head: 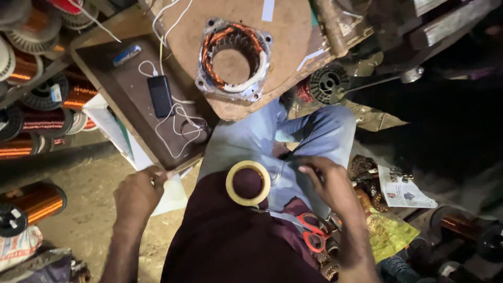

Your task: The person sits on the floor and works on a motor stator, using scissors to cut a green strip and applying it to the copper windings. They then use masking tape to secure the windings and a wooden stick to adjust the components.

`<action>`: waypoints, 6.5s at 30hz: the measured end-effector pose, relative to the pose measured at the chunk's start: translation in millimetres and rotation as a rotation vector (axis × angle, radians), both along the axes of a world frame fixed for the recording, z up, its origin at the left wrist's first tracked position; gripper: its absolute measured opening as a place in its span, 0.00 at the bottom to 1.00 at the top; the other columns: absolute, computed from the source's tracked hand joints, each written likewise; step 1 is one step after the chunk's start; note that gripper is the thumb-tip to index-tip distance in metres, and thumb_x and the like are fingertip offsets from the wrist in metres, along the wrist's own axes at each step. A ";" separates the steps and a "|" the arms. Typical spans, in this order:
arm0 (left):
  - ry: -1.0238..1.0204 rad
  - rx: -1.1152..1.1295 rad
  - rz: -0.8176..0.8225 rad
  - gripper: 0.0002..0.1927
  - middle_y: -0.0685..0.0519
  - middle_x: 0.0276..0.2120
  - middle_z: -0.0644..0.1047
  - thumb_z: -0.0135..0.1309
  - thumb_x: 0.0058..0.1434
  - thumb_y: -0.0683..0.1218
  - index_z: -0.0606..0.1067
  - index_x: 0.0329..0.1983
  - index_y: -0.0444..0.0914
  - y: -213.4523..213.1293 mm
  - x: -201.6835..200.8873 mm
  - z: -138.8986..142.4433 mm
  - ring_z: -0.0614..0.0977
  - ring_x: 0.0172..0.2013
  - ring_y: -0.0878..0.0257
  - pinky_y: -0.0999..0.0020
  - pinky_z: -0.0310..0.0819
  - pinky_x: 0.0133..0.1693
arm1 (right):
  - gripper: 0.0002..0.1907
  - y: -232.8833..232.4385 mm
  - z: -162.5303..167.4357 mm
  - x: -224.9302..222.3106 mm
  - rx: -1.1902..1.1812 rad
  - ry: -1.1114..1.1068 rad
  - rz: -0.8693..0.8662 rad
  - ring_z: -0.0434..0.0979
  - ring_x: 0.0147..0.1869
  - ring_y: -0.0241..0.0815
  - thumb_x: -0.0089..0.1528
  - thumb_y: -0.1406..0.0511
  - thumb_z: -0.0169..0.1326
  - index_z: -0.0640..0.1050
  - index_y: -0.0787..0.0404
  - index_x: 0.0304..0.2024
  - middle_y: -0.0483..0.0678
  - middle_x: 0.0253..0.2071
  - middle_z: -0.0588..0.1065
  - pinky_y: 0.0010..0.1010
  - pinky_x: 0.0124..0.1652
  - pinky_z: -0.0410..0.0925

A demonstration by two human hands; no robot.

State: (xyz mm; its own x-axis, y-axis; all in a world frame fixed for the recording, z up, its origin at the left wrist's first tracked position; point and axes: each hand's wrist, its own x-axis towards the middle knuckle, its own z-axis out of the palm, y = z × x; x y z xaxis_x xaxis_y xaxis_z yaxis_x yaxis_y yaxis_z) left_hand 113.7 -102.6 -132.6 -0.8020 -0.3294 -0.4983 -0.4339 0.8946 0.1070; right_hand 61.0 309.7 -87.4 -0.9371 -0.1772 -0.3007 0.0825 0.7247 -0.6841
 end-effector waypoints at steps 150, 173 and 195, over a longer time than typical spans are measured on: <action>0.995 0.537 -0.861 0.14 0.47 0.48 0.82 0.61 0.58 0.38 0.82 0.47 0.31 172.8 -151.1 133.1 0.81 0.52 0.54 0.61 0.79 0.50 | 0.17 -57.7 48.0 -30.9 -0.487 0.099 -0.085 0.86 0.48 0.40 0.63 0.75 0.54 0.80 0.66 0.54 0.52 0.45 0.81 0.31 0.46 0.78; 0.915 1.587 0.233 0.10 0.41 0.44 0.82 0.56 0.75 0.40 0.74 0.55 0.29 182.4 -91.5 142.7 0.86 0.45 0.59 0.65 0.89 0.46 | 0.07 -66.4 72.9 -48.4 -0.795 0.692 -0.076 0.79 0.47 0.39 0.66 0.76 0.64 0.79 0.70 0.46 0.53 0.43 0.78 0.25 0.45 0.72; 1.010 1.572 0.139 0.07 0.42 0.46 0.80 0.56 0.75 0.34 0.74 0.54 0.29 179.9 -87.6 136.0 0.86 0.48 0.58 0.66 0.85 0.46 | 0.08 -64.0 87.7 -54.8 -0.649 0.727 0.011 0.78 0.38 0.34 0.64 0.74 0.67 0.81 0.68 0.44 0.50 0.39 0.79 0.20 0.34 0.68</action>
